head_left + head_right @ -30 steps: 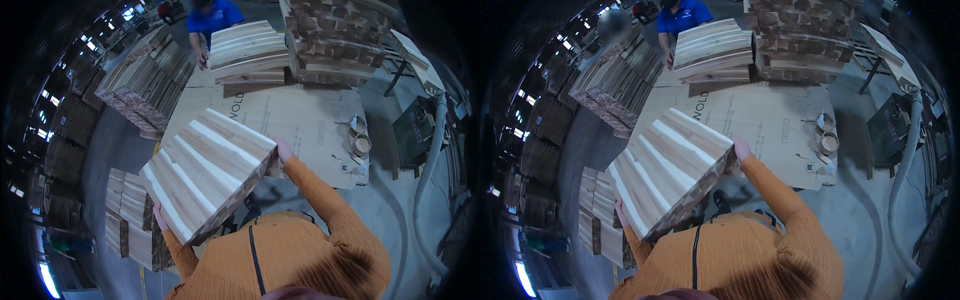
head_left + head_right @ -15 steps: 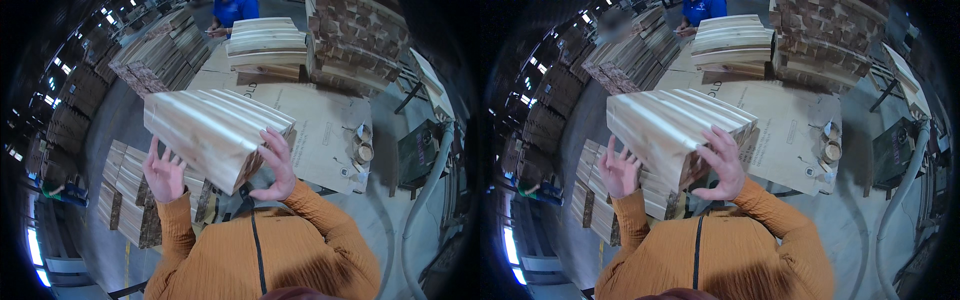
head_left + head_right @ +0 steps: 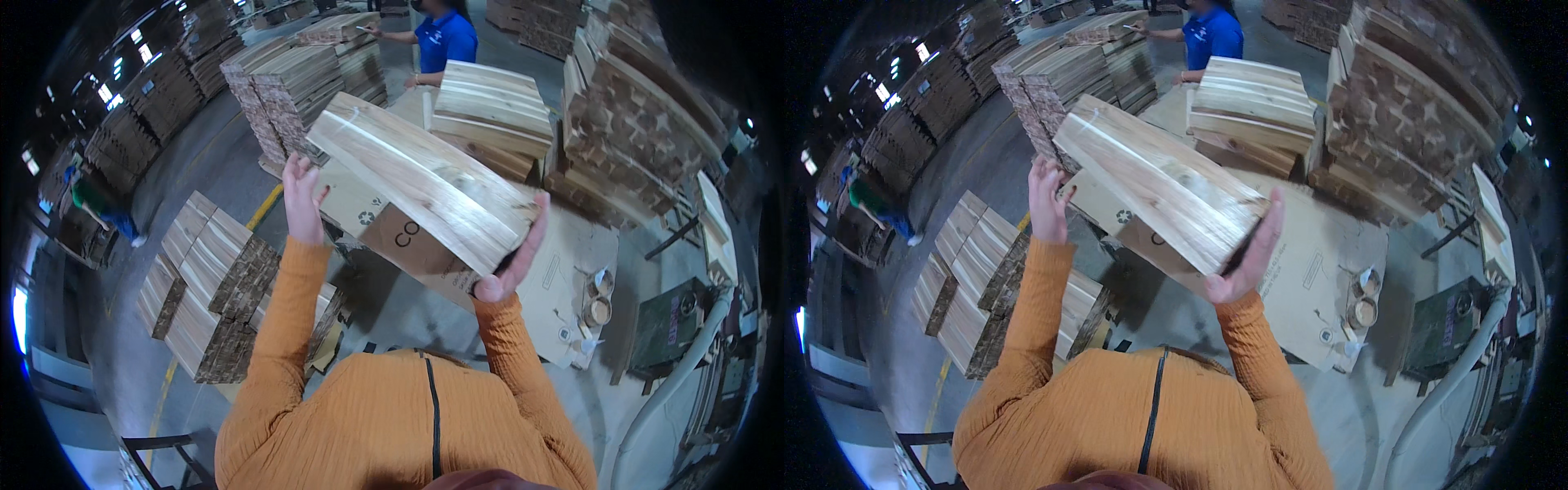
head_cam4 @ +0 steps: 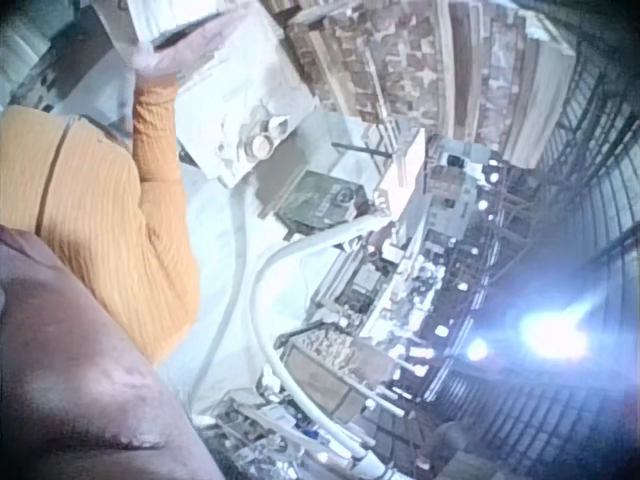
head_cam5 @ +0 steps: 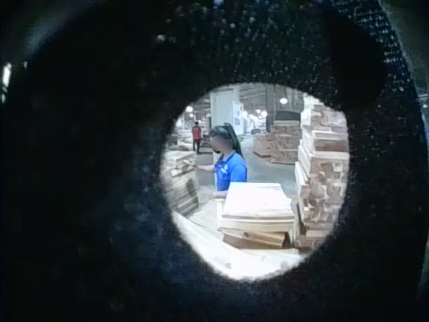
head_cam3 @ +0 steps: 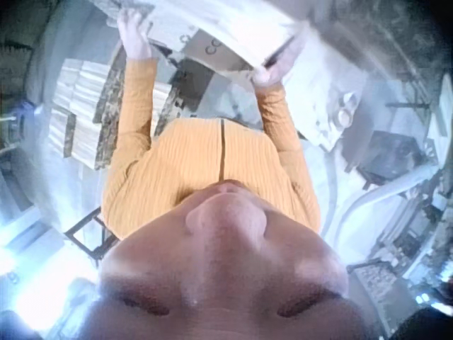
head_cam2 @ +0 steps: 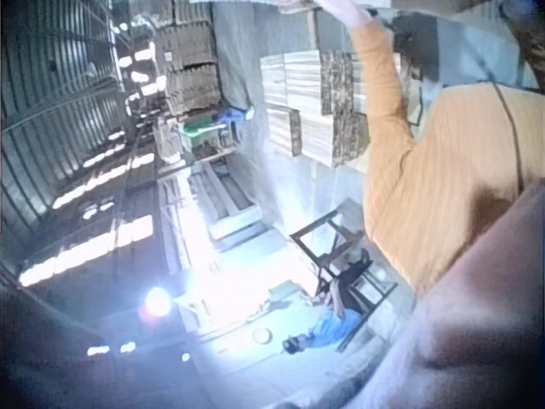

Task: The person applies glue from a small white bottle to the edges of wooden planks in a warehouse. They handle each plank individually, apply glue, and place it on a stack. The process is repeated for multiple planks.

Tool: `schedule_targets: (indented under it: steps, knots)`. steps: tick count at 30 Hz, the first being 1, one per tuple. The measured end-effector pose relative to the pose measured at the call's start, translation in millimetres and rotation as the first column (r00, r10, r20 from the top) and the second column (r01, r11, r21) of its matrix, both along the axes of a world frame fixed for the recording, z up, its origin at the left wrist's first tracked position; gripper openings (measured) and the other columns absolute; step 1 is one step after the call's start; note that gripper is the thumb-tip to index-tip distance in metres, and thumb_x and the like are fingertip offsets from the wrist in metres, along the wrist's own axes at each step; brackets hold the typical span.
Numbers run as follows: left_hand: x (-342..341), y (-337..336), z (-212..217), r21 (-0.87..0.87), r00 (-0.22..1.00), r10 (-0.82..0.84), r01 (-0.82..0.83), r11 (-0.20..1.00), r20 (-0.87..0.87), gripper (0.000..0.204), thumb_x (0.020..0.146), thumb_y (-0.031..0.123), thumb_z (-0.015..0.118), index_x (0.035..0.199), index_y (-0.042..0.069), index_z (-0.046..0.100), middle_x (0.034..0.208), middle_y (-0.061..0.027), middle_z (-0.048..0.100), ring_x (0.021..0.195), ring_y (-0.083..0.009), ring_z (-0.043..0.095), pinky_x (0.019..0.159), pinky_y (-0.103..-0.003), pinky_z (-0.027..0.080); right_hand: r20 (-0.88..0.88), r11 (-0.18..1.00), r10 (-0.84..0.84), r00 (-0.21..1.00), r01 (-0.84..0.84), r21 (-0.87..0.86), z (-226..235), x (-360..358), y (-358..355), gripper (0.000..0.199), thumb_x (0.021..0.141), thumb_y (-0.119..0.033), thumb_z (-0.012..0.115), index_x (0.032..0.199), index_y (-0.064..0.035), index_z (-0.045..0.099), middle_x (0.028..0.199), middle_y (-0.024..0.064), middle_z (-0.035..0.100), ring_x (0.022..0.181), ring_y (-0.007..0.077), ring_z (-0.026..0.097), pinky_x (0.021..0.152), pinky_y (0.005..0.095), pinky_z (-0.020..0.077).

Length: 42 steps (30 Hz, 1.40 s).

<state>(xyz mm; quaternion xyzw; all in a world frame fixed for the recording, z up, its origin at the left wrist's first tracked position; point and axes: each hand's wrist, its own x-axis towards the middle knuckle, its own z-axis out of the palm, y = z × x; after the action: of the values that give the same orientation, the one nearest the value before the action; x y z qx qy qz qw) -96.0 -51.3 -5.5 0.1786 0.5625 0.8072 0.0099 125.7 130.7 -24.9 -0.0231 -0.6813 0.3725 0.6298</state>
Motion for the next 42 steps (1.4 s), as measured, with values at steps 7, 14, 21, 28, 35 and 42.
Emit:
schedule_targets:
  steps: [7,14,21,28,35,42]
  knots:
    - [-131.9,36.5,26.1,-0.024,0.965,-0.259,0.259,0.966,-0.030,0.048,0.090,0.042,0.042,0.129,0.014,0.046,0.129,-0.0033,0.050,0.114,-0.0155,0.042,0.095,-0.041,0.032,-0.065,0.990,-0.132,0.989,0.128,-0.061,18.8,-11.1,19.8,0.101,0.079,-0.072,0.034,0.135,0.0108,0.026,0.141,0.0238,0.029,0.131,0.0323,0.030,0.107,0.0407,0.0238]
    - [-136.1,101.4,46.8,0.196,0.609,-0.777,0.791,0.579,-0.162,0.070,0.090,0.050,0.030,0.136,-0.003,0.032,0.138,-0.0169,0.038,0.127,-0.0265,0.037,0.107,-0.035,0.027,-0.111,0.970,-0.244,0.963,0.242,-0.034,2.4,-15.5,18.0,0.102,0.079,-0.074,0.029,0.134,0.0121,0.028,0.138,0.0258,0.033,0.126,0.0335,0.037,0.104,0.0414,0.0308]
    - [-90.8,70.4,54.2,0.068,0.697,-0.694,0.712,0.698,-0.180,0.076,0.087,0.052,0.034,0.139,-0.002,0.025,0.142,-0.0184,0.032,0.131,-0.0276,0.033,0.108,-0.036,0.024,-0.038,0.948,-0.317,0.948,0.316,-0.037,19.7,5.5,65.6,0.073,0.089,-0.052,0.031,0.126,0.0099,0.043,0.117,0.0207,0.055,0.110,0.0268,0.053,0.094,0.0359,0.0412]
    - [-6.8,51.5,21.4,-0.024,0.807,-0.345,0.382,0.924,-0.480,0.089,0.070,0.040,0.057,0.141,0.000,0.022,0.141,-0.0166,0.030,0.131,-0.0276,0.029,0.109,-0.038,0.020,-0.200,0.834,-0.443,0.874,0.320,-0.450,14.8,-1.5,120.5,0.042,0.097,-0.035,0.044,0.092,0.0049,0.059,0.083,0.0048,0.059,0.080,0.0104,0.050,0.073,0.0246,0.0417]
    - [60.3,49.8,19.3,-0.001,0.774,-0.077,0.098,0.995,-0.628,0.086,0.077,0.050,0.052,0.140,-0.003,0.024,0.138,-0.0210,0.034,0.127,-0.0320,0.035,0.105,-0.044,0.028,-0.334,0.868,-0.338,0.880,0.155,-0.472,11.6,9.4,139.2,0.035,0.094,-0.033,0.052,0.088,0.0016,0.058,0.077,-0.0029,0.052,0.075,0.0055,0.044,0.068,0.0206,0.0391]
    - [151.3,50.0,-17.4,-0.024,0.565,0.182,-0.337,0.941,-0.805,0.101,0.076,0.070,0.047,0.141,-0.001,0.019,0.142,-0.0230,0.024,0.130,-0.0363,0.029,0.104,-0.050,0.031,-0.146,0.829,-0.021,0.989,-0.064,-0.556,-14.5,86.7,203.2,0.028,0.090,-0.027,0.057,0.091,0.0007,0.065,0.076,0.0006,0.062,0.072,0.0077,0.054,0.067,0.0231,0.0443]
